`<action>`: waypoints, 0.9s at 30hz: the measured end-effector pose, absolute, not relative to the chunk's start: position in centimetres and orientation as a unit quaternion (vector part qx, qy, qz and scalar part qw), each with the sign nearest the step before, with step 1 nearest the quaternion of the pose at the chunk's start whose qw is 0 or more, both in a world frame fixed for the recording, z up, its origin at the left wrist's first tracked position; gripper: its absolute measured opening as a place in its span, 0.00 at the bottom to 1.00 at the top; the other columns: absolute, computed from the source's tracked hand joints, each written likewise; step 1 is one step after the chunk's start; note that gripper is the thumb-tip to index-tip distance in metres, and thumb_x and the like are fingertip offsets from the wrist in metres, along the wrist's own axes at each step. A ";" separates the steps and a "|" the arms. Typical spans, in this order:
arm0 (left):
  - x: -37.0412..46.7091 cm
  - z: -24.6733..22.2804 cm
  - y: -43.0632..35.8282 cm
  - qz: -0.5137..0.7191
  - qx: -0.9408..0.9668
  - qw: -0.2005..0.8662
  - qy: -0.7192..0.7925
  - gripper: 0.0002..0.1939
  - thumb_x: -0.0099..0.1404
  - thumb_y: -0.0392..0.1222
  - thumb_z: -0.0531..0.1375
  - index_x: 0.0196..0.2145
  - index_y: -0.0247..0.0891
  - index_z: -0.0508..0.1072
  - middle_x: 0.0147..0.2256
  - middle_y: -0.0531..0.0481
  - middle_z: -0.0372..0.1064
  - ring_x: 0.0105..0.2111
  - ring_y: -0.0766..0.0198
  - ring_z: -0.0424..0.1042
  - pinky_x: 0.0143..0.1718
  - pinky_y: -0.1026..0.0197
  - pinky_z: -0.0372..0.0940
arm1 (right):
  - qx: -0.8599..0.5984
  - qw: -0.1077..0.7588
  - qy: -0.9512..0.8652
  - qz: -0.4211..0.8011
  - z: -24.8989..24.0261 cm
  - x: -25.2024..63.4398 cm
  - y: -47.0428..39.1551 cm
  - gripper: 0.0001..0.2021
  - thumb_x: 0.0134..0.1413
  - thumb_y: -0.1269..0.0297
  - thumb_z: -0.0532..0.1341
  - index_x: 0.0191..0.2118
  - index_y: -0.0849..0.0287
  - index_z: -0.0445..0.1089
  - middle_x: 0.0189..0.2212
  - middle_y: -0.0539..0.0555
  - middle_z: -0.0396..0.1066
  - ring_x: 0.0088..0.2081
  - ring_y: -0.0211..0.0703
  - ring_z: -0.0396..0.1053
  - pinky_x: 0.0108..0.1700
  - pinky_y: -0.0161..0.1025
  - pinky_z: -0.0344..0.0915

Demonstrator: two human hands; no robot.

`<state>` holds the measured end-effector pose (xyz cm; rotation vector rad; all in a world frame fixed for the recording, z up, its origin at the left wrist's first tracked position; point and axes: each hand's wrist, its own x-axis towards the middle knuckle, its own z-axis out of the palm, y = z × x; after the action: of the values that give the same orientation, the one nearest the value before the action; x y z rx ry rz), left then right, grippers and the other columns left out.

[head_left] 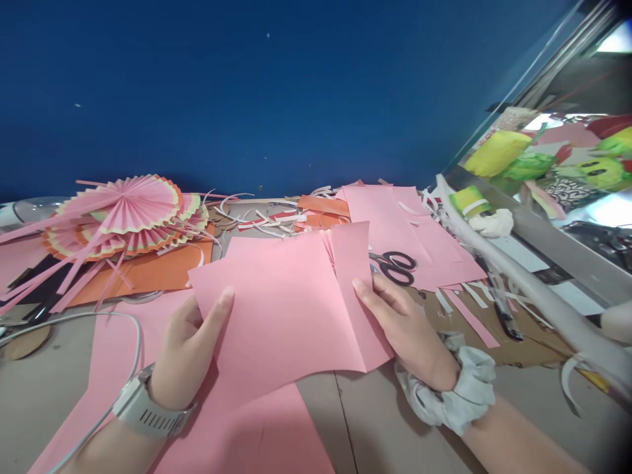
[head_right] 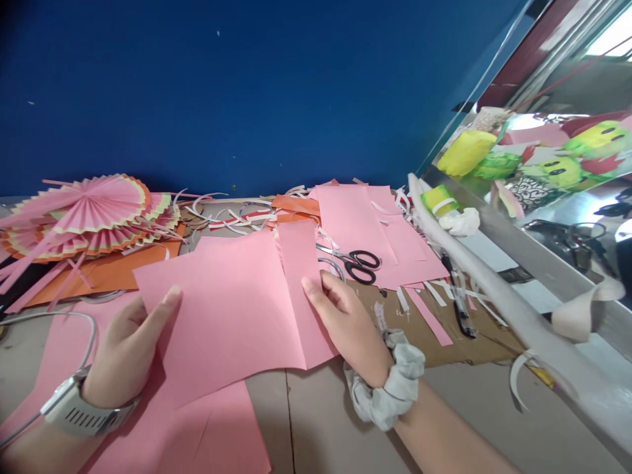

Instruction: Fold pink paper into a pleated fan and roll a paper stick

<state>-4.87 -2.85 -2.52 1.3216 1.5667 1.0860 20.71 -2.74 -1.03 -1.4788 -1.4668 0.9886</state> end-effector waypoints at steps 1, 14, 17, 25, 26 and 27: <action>-4.8 -2.5 -2.8 0.420 0.529 0.406 0.616 0.16 0.61 0.51 0.55 0.38 0.37 0.71 0.32 0.51 0.73 0.32 0.60 0.70 0.31 0.64 0.65 | -0.590 0.409 -0.583 0.380 -1.1 20.7 -2.7 0.12 0.56 0.54 0.52 0.27 0.55 0.61 0.26 0.48 0.61 0.30 0.39 0.59 0.31 0.35 0.56; -4.5 -2.2 -2.8 0.375 0.576 0.317 0.653 0.18 0.63 0.53 0.51 0.39 0.37 0.71 0.30 0.52 0.71 0.29 0.61 0.68 0.26 0.65 0.62 | -0.602 0.464 -0.532 0.374 -2.0 20.5 -2.9 0.17 0.55 0.52 0.53 0.22 0.57 0.54 0.22 0.46 0.51 0.25 0.35 0.50 0.27 0.35 0.52; -4.3 -2.0 -2.9 0.376 0.578 0.316 0.652 0.17 0.63 0.52 0.51 0.41 0.38 0.70 0.32 0.52 0.72 0.29 0.62 0.68 0.27 0.65 0.62 | -0.601 0.480 -0.506 0.390 -2.2 20.4 -2.9 0.15 0.53 0.52 0.54 0.23 0.56 0.58 0.22 0.46 0.56 0.25 0.36 0.55 0.28 0.35 0.55; -3.8 -1.8 -2.9 0.388 0.575 0.329 0.641 0.18 0.65 0.50 0.49 0.43 0.37 0.70 0.34 0.50 0.72 0.28 0.63 0.68 0.26 0.64 0.62 | -0.595 0.519 -0.438 0.431 -2.6 19.4 -2.9 0.12 0.52 0.53 0.56 0.25 0.54 0.62 0.23 0.48 0.59 0.26 0.39 0.58 0.27 0.35 0.58; -3.8 -1.8 -2.9 0.391 0.575 0.326 0.641 0.18 0.65 0.50 0.50 0.43 0.37 0.70 0.34 0.50 0.72 0.28 0.62 0.68 0.26 0.64 0.62 | -0.598 0.520 -0.435 0.426 -2.7 19.3 -2.9 0.11 0.52 0.53 0.56 0.26 0.54 0.62 0.23 0.48 0.60 0.27 0.39 0.59 0.28 0.36 0.59; -3.7 -1.8 -2.9 0.392 0.575 0.323 0.641 0.18 0.64 0.50 0.50 0.43 0.37 0.70 0.34 0.50 0.72 0.28 0.62 0.68 0.27 0.64 0.62 | -0.603 0.522 -0.434 0.421 -2.7 19.3 -2.9 0.11 0.52 0.53 0.56 0.26 0.54 0.62 0.24 0.49 0.62 0.28 0.40 0.60 0.29 0.36 0.60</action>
<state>-3.75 -2.88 -1.82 1.5093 1.6836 1.0303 19.31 -2.94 -2.75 -1.4438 -1.0387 1.0076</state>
